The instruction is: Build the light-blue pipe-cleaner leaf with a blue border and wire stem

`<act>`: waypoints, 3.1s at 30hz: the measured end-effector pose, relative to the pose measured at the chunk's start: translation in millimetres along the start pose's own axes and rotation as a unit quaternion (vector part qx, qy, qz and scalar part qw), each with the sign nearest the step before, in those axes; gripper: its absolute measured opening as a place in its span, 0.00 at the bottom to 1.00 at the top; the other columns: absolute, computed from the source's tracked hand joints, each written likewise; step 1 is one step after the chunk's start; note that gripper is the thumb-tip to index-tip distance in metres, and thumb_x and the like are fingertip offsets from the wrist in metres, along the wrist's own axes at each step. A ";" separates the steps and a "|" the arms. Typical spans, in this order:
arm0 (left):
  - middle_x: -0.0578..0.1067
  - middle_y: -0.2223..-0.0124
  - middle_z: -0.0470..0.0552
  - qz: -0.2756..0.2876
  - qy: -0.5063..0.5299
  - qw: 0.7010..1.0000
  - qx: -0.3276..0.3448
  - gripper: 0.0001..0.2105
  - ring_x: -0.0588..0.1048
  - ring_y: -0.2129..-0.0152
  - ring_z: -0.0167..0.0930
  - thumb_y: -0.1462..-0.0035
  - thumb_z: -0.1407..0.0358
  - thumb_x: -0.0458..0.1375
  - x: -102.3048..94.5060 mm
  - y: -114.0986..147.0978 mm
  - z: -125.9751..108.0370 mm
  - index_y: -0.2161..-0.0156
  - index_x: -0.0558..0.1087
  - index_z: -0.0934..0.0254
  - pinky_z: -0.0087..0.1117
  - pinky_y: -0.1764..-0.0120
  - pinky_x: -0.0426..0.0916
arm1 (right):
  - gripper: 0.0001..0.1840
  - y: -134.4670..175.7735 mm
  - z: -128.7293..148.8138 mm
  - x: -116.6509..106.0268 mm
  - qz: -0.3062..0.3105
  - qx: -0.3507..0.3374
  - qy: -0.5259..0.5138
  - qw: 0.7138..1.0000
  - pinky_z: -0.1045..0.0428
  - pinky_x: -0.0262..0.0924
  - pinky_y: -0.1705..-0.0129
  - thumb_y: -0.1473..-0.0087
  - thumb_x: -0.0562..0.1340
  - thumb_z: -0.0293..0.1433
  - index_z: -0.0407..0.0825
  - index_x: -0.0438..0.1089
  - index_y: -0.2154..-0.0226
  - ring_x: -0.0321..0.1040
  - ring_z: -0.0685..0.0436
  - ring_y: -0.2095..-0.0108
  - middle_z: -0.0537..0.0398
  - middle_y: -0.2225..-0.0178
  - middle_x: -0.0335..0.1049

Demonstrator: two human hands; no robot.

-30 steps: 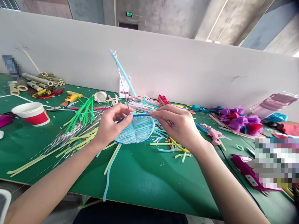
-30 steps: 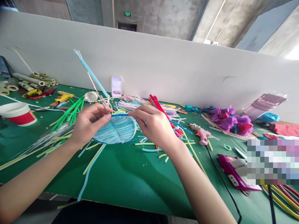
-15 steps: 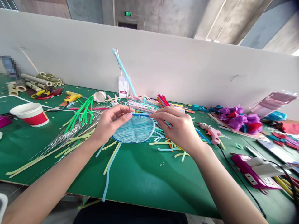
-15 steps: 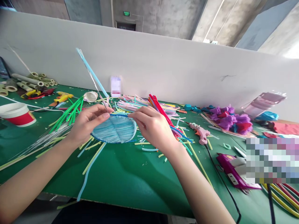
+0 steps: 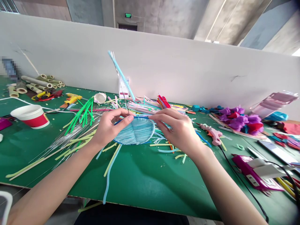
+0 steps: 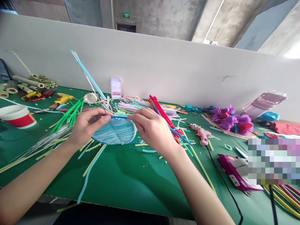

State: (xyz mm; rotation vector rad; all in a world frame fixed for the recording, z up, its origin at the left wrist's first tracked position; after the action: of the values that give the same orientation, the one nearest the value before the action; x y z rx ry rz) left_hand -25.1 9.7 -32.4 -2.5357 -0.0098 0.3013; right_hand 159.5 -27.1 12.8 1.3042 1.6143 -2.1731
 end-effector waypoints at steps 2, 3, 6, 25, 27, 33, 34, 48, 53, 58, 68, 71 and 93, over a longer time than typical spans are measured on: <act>0.81 0.65 0.50 -0.011 0.008 1.000 -0.004 0.11 0.78 0.66 0.34 0.44 0.55 0.65 -1.6 -0.2 2.7 0.65 0.80 0.62 0.31 0.64 0.71 | 0.13 0.0 -0.2 0.0 0.001 0.003 0.002 1.000 0.47 0.69 0.55 0.35 0.57 0.26 0.48 0.77 0.57 0.75 0.44 0.58 0.49 0.60 0.78; 0.81 0.65 0.50 -0.015 0.009 1.000 -0.006 0.11 0.78 0.67 0.34 0.44 0.55 0.66 -2.4 -0.2 4.4 0.65 0.80 0.62 0.30 0.65 0.71 | 0.13 0.1 -0.3 0.1 0.002 0.004 0.001 1.000 0.47 0.69 0.55 0.35 0.57 0.26 0.49 0.77 0.56 0.75 0.44 0.57 0.49 0.60 0.78; 0.80 0.67 0.50 -0.019 0.010 1.000 -0.015 0.12 0.77 0.69 0.33 0.46 0.54 0.67 -3.8 -0.2 10.1 0.66 0.80 0.62 0.30 0.67 0.71 | 0.13 0.5 -0.3 0.0 0.002 0.007 -0.002 1.000 0.47 0.69 0.55 0.35 0.56 0.26 0.50 0.77 0.56 0.75 0.44 0.57 0.50 0.59 0.78; 0.83 0.57 0.51 0.024 -0.019 0.999 -0.007 0.16 0.81 0.59 0.38 0.50 0.54 0.70 5.5 -2.5 5.8 0.58 0.83 0.59 0.33 0.54 0.75 | 0.16 4.0 3.0 -2.2 -0.005 -0.004 0.009 1.000 0.48 0.68 0.58 0.36 0.56 0.24 0.51 0.77 0.54 0.73 0.44 0.58 0.49 0.59 0.77; 0.83 0.57 0.51 0.020 -0.022 1.000 -0.008 0.16 0.80 0.58 0.38 0.50 0.53 0.70 4.8 -2.5 6.5 0.58 0.83 0.59 0.34 0.54 0.75 | 0.16 3.8 3.1 -2.0 -0.005 -0.004 0.011 1.000 0.48 0.68 0.58 0.36 0.56 0.24 0.51 0.77 0.54 0.73 0.44 0.58 0.50 0.59 0.76; 0.83 0.57 0.51 0.011 -0.038 0.999 -0.010 0.17 0.80 0.59 0.39 0.50 0.52 0.69 3.7 -1.7 7.9 0.58 0.83 0.60 0.34 0.54 0.75 | 0.15 4.2 4.3 -1.9 -0.008 -0.006 0.008 1.000 0.48 0.68 0.58 0.36 0.56 0.23 0.50 0.77 0.55 0.73 0.44 0.58 0.49 0.59 0.76; 0.83 0.57 0.51 0.011 -0.037 0.999 -0.012 0.17 0.80 0.58 0.39 0.50 0.52 0.69 3.6 -1.6 8.0 0.58 0.83 0.60 0.34 0.54 0.75 | 0.15 4.3 4.3 -2.0 -0.009 -0.008 0.007 1.000 0.48 0.68 0.58 0.36 0.56 0.23 0.50 0.77 0.55 0.73 0.44 0.58 0.49 0.59 0.76; 0.83 0.63 0.48 -0.008 0.024 0.999 -0.033 0.12 0.80 0.66 0.32 0.51 0.56 0.71 1.4 -2.0 17.0 0.64 0.83 0.60 0.28 0.62 0.73 | 0.12 3.2 7.2 -9.7 -0.051 -0.006 0.011 0.999 0.47 0.69 0.56 0.37 0.59 0.25 0.51 0.77 0.56 0.74 0.44 0.59 0.50 0.61 0.76; 0.83 0.64 0.48 -0.017 0.040 0.998 -0.036 0.12 0.80 0.66 0.33 0.54 0.57 0.72 0.5 -2.9 17.6 0.66 0.82 0.60 0.29 0.61 0.73 | 0.13 6.1 3.6 -5.6 -0.045 0.000 -0.001 0.999 0.48 0.70 0.56 0.36 0.58 0.25 0.52 0.77 0.55 0.73 0.44 0.59 0.50 0.60 0.76; 0.83 0.64 0.49 -0.024 0.032 0.999 -0.036 0.12 0.79 0.66 0.34 0.54 0.56 0.72 -0.7 -3.1 18.6 0.66 0.82 0.61 0.30 0.61 0.73 | 0.13 10.4 -2.1 -0.3 -0.043 0.010 -0.016 0.999 0.48 0.70 0.56 0.36 0.58 0.26 0.52 0.77 0.54 0.74 0.45 0.58 0.49 0.59 0.75; 0.83 0.64 0.49 -0.045 0.044 0.997 -0.040 0.12 0.79 0.65 0.34 0.54 0.55 0.72 -6.6 -5.0 26.9 0.66 0.82 0.60 0.31 0.60 0.72 | 0.10 17.1 -15.3 -1.4 -0.079 0.071 -0.065 0.992 0.50 0.70 0.56 0.38 0.61 0.26 0.52 0.77 0.57 0.76 0.46 0.59 0.52 0.60 0.77; 0.83 0.63 0.49 -0.049 0.051 0.996 -0.047 0.13 0.79 0.64 0.35 0.53 0.55 0.72 -8.9 -4.3 32.5 0.65 0.83 0.60 0.32 0.59 0.73 | 0.11 19.0 -18.2 2.1 -0.085 0.075 -0.081 0.990 0.50 0.70 0.56 0.38 0.61 0.26 0.53 0.77 0.57 0.76 0.46 0.59 0.52 0.60 0.78; 0.83 0.56 0.54 -0.024 0.024 0.997 -0.075 0.19 0.79 0.58 0.39 0.53 0.52 0.71 -7.7 -3.5 29.8 0.60 0.82 0.62 0.35 0.56 0.73 | 0.11 21.4 -15.2 -0.7 -0.111 0.088 -0.090 0.986 0.48 0.71 0.57 0.38 0.61 0.25 0.53 0.77 0.58 0.75 0.45 0.58 0.52 0.61 0.78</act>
State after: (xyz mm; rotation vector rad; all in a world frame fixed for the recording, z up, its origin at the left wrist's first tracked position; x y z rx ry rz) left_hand -38.9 28.4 -52.8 -2.6872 -0.0772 0.2278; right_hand 180.4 -23.6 -2.7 0.9705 1.5933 -2.5337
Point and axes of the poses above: each hand's wrist, its own y-axis away from the middle knuckle, its own x-axis out of the palm, z = x × y, the point moved 9 cm from there along -y, towards the middle knuckle
